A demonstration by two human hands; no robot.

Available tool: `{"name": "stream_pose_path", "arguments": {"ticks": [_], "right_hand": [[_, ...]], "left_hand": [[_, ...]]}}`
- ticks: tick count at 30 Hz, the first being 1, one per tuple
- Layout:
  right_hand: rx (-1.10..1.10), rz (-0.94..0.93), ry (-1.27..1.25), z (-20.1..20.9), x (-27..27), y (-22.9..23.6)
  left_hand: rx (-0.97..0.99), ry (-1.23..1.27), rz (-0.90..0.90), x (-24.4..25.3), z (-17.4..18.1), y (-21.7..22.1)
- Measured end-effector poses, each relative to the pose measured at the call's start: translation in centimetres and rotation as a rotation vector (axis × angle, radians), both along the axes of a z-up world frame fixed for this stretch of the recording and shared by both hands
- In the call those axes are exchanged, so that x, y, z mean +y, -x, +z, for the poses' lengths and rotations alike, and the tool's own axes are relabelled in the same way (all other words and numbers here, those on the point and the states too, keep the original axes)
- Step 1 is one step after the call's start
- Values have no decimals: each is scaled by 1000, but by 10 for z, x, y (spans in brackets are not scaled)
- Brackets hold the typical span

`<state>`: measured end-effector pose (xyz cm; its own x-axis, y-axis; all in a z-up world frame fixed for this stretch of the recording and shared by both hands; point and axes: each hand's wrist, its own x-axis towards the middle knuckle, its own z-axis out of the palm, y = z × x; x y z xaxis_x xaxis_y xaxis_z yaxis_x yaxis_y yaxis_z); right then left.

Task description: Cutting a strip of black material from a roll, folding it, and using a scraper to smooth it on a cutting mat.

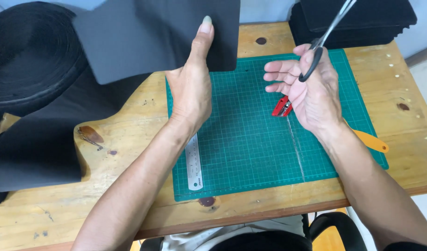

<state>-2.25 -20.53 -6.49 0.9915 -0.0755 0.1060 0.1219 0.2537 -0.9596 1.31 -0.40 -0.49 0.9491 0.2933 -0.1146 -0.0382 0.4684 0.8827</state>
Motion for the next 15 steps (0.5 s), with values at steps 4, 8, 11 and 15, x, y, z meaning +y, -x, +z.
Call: {"name": "stream_pose_path", "arguments": {"ticks": [4,8,11,15], "right_hand": [[0,-34,-19,3,0,1],[-138,13,69,-1,-2,3],[-159,42,56,-4,1,4],[-110,72,30,-5,0,4]], "left_hand": [[24,-13,7,-1,-2,0],[10,-156,-21,1,2,6],[-23,-236,-65,0,-1,10],[-168,-275,-65,1,-9,10]]}}
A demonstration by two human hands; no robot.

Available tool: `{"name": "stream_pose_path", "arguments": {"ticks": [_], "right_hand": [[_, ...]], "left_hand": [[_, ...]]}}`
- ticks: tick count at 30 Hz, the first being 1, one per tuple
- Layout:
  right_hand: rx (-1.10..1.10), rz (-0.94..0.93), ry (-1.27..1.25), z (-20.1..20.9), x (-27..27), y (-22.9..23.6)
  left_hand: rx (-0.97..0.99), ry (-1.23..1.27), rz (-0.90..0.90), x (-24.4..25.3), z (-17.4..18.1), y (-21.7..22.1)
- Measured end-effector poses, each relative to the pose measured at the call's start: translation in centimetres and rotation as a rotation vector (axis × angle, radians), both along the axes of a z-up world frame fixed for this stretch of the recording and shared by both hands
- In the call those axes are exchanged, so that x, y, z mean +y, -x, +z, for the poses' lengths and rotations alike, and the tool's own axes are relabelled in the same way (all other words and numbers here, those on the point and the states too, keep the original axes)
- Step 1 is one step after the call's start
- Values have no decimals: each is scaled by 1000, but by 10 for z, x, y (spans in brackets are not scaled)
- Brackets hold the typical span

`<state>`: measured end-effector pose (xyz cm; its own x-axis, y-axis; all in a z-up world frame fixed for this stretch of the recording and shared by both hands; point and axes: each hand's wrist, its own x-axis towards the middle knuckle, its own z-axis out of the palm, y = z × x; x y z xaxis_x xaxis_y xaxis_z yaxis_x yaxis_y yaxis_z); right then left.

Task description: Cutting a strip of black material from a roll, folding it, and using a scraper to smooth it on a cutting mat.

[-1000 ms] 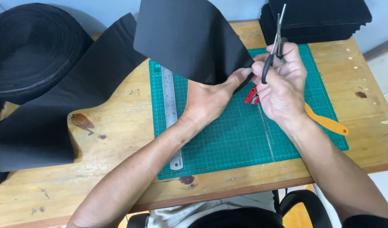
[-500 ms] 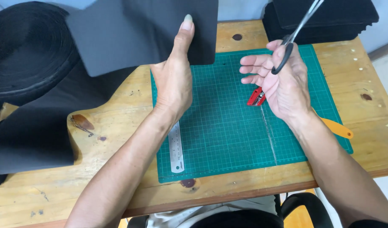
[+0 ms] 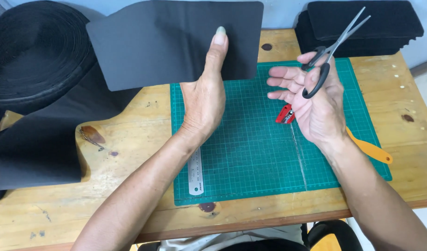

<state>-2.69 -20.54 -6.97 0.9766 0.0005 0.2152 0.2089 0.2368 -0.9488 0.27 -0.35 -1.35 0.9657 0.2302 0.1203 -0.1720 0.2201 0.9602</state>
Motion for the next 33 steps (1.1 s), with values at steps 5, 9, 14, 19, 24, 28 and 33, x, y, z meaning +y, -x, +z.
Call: {"name": "stream_pose_path", "arguments": {"ticks": [5,9,14,19,24,28,33], "right_hand": [[-50,-136,88,-5,1,-2],[-68,-142,-39,6,6,3],[-90,-14,-117,5,4,6],[-114,-66,-112,6,9,8],[-49,-252,-214,7,5,6],[10,-373,-229,6,-4,-1],[63,-352,-308,11,-5,-1]], "left_hand": [[-5,29,-3,0,2,1],[205,-32,-68,-7,11,11],[-25,-53,-55,-22,-15,17],[-97,-77,-69,-30,-24,24],[-134,-71,-186,-37,-32,33],[-116,-79,-272,-40,-37,34],[-83,-68,-274,-38,-39,28]]}}
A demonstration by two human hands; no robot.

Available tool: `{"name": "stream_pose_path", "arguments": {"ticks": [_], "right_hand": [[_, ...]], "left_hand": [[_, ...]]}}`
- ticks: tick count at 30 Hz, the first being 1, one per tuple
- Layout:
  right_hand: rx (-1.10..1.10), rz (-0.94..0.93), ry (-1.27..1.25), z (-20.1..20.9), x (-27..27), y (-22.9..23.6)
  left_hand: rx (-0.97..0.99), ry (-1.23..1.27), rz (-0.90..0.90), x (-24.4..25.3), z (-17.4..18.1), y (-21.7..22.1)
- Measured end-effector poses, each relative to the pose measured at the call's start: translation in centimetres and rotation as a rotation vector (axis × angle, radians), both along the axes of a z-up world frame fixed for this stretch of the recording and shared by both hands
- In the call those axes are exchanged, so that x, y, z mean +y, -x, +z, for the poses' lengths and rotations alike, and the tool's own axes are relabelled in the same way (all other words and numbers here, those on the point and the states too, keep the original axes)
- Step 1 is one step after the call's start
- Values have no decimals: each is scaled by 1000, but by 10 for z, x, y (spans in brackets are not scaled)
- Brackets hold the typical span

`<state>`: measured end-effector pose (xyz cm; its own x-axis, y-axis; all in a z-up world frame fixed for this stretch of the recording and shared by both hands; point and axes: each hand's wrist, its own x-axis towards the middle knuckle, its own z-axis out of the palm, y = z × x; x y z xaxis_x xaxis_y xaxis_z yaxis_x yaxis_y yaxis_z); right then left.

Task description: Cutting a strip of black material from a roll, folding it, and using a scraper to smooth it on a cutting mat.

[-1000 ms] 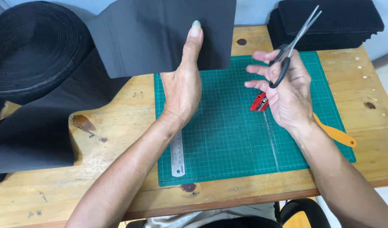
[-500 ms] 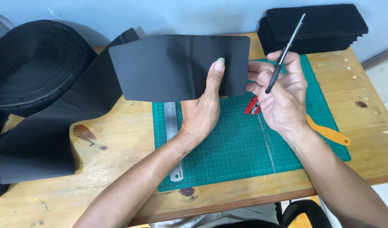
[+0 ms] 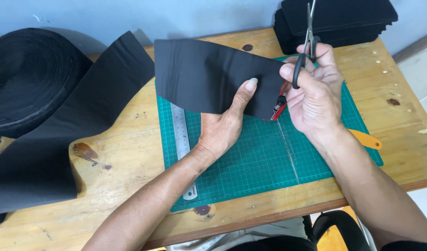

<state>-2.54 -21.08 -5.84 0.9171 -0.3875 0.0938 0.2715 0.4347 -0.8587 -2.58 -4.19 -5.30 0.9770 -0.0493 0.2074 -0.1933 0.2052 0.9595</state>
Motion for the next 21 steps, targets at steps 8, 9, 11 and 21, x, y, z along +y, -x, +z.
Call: {"name": "stream_pose_path", "arguments": {"ticks": [8,9,11,21], "right_hand": [[-78,-92,54,11,-36,-9],[-98,-151,125,10,-44,-12],[-91,-181,253,9,-57,-16],[854,24,1484,47,-60,-4]], "left_hand": [[6,79,152,14,15,-14],[30,103,182,17,18,-17],[53,88,215,22,25,-19],[3,170,368,25,29,-25]]}}
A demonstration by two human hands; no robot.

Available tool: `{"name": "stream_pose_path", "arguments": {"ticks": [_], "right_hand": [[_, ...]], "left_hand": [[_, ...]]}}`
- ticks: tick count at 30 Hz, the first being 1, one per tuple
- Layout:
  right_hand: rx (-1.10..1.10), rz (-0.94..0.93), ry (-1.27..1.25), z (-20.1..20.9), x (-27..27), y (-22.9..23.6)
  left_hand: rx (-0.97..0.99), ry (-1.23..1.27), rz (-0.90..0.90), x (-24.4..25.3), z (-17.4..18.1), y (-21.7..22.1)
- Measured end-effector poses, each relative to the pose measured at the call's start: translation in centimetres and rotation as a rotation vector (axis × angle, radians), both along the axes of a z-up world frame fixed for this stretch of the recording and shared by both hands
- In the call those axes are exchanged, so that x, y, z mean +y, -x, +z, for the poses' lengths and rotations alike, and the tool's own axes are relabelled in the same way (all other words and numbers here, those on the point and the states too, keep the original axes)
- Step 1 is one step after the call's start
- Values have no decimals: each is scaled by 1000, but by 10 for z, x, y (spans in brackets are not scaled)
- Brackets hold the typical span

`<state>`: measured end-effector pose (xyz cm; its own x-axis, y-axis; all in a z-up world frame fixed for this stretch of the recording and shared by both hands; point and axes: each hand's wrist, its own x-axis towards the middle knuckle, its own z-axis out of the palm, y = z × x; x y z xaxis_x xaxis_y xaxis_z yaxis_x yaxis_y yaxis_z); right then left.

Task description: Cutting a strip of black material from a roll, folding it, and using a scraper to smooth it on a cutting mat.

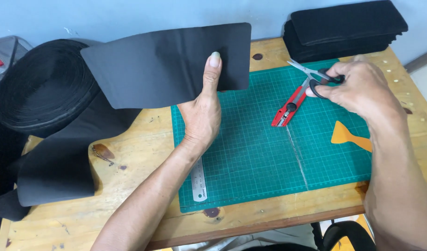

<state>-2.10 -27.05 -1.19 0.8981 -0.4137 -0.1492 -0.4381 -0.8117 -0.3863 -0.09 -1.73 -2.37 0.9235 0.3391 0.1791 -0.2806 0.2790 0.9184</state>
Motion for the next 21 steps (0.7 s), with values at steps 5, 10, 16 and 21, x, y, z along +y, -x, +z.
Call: {"name": "stream_pose_path", "arguments": {"ticks": [5,10,16,21], "right_hand": [[86,-5,163,-19,-27,-6],[209,-37,191,-18,-30,-6],[263,-53,122,-26,-37,-11],[262,73,64,-33,-38,-10]], "left_hand": [[-65,17,26,1,-4,-3],[-91,35,11,5,1,-3],[-44,49,35,3,1,-3],[30,40,-8,2,6,3]]}}
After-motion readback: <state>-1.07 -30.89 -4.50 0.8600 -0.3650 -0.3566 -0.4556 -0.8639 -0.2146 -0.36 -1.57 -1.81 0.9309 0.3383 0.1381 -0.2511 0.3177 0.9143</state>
